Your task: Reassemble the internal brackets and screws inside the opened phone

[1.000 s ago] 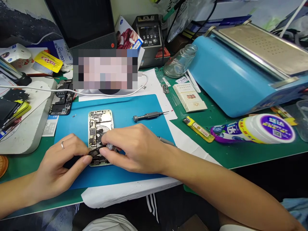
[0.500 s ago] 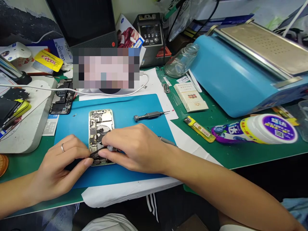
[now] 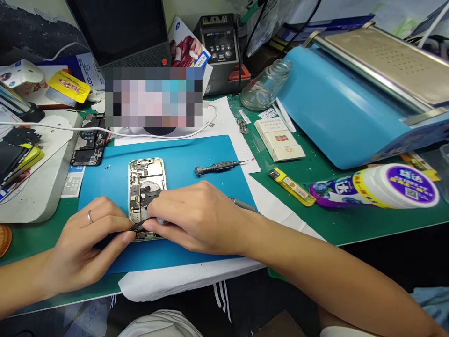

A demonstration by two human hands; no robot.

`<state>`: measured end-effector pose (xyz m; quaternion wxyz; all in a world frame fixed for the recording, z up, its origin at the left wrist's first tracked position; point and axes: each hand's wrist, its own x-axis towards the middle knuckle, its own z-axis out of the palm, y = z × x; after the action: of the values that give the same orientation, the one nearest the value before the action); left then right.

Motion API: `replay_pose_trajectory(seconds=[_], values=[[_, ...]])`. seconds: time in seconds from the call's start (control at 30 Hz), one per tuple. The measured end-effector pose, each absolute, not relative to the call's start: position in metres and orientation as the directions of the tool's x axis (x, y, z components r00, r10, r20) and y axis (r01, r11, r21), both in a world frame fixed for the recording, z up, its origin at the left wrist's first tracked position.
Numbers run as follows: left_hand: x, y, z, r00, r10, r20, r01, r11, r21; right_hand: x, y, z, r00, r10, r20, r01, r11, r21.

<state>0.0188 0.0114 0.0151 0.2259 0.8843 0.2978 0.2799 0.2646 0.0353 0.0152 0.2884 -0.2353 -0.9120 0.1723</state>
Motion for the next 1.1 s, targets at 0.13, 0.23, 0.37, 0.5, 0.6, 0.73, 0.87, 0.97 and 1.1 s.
replay_pose_trajectory(seconds=[0.13, 0.23, 0.37, 0.5, 0.6, 0.73, 0.87, 0.97, 1.1], values=[[0.0186, 0.0107, 0.0154, 0.667, 0.651, 0.363, 0.393, -0.721, 0.571, 0.2649, 0.0348, 0.0162, -0.725, 0.532, 0.437, 0.331, 0.826, -0.456], [0.0184, 0.0102, 0.0157, 0.652, 0.666, 0.361, 0.391, -0.704, 0.593, 0.2658, 0.0356, 0.0151, -0.72, 0.539, 0.438, 0.326, 0.819, -0.472], [0.0188, 0.0121, 0.0172, 0.608, 0.722, 0.331, 0.388, -0.634, 0.669, 0.2676, 0.0367, 0.0134, -0.704, 0.553, 0.446, 0.318, 0.806, -0.499], [0.0184, 0.014, 0.0199, 0.592, 0.754, 0.284, 0.37, -0.568, 0.736, 0.2677, 0.0366, 0.0157, -0.702, 0.571, 0.425, 0.305, 0.781, -0.545], [0.018, 0.0144, 0.0212, 0.598, 0.751, 0.278, 0.342, -0.553, 0.76, 0.2673, 0.0366, 0.0188, -0.696, 0.618, 0.366, 0.321, 0.723, -0.612], [0.0189, 0.0142, 0.0212, 0.596, 0.748, 0.292, 0.34, -0.564, 0.752, 0.2674, 0.0363, 0.0212, -0.682, 0.654, 0.326, 0.315, 0.666, -0.676], [0.0199, 0.0139, 0.0201, 0.582, 0.754, 0.305, 0.352, -0.571, 0.741, 0.2673, 0.0354, 0.0219, -0.682, 0.665, 0.305, 0.322, 0.647, -0.692], [0.0203, 0.0141, 0.0195, 0.577, 0.755, 0.311, 0.358, -0.577, 0.735, 0.2668, 0.0353, 0.0218, -0.679, 0.669, 0.302, 0.324, 0.643, -0.694], [0.0206, 0.0145, 0.0194, 0.577, 0.756, 0.309, 0.367, -0.578, 0.729, 0.2654, 0.0356, 0.021, -0.68, 0.676, 0.283, 0.334, 0.63, -0.702]])
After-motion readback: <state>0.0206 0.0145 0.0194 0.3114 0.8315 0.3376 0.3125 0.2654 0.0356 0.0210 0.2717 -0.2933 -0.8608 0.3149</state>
